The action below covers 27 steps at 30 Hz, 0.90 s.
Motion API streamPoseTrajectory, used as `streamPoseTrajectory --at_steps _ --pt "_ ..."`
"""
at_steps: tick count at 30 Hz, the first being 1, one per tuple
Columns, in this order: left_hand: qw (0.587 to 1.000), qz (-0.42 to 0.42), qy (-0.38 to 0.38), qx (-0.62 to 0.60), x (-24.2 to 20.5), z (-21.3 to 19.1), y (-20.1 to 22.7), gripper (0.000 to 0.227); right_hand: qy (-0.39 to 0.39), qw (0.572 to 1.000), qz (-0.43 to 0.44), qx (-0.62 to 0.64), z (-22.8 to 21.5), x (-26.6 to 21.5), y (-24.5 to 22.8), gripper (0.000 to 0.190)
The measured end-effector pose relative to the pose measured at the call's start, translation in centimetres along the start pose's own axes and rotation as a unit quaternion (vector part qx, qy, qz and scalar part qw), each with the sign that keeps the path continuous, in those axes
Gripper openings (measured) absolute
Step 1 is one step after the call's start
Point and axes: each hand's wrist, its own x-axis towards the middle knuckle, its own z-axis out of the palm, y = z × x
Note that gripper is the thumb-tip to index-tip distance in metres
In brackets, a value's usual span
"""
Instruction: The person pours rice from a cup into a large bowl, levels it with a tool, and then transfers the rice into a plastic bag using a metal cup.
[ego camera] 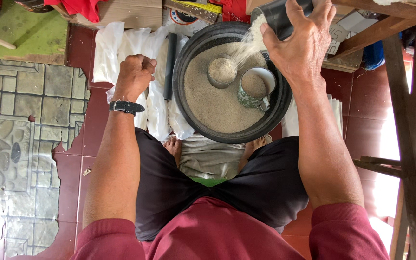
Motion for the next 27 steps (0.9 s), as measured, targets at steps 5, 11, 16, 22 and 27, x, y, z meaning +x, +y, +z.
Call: streamPoseTrajectory --at_steps 5,11,16,22,27 --pt "1.000 -0.005 0.004 -0.015 0.1 0.0 -0.2 0.026 -0.010 1.000 0.019 0.023 -0.1 0.3 -0.4 0.063" --pt "1.000 -0.012 0.004 0.001 -0.1 0.0 0.1 0.027 -0.001 0.999 0.044 -0.010 0.8 0.3 0.3 0.066" --pt "1.000 -0.001 0.004 0.007 0.2 0.1 -0.1 0.028 -0.010 0.998 0.053 -0.024 0.8 0.4 0.4 0.073" --pt "1.000 -0.011 -0.006 0.021 -0.1 0.0 0.9 0.028 -0.010 0.998 0.048 -0.026 0.9 0.1 0.6 0.083" --pt "1.000 -0.016 -0.011 0.014 0.2 0.1 0.6 0.028 -0.014 0.998 0.054 -0.015 0.8 0.3 -0.3 0.081"
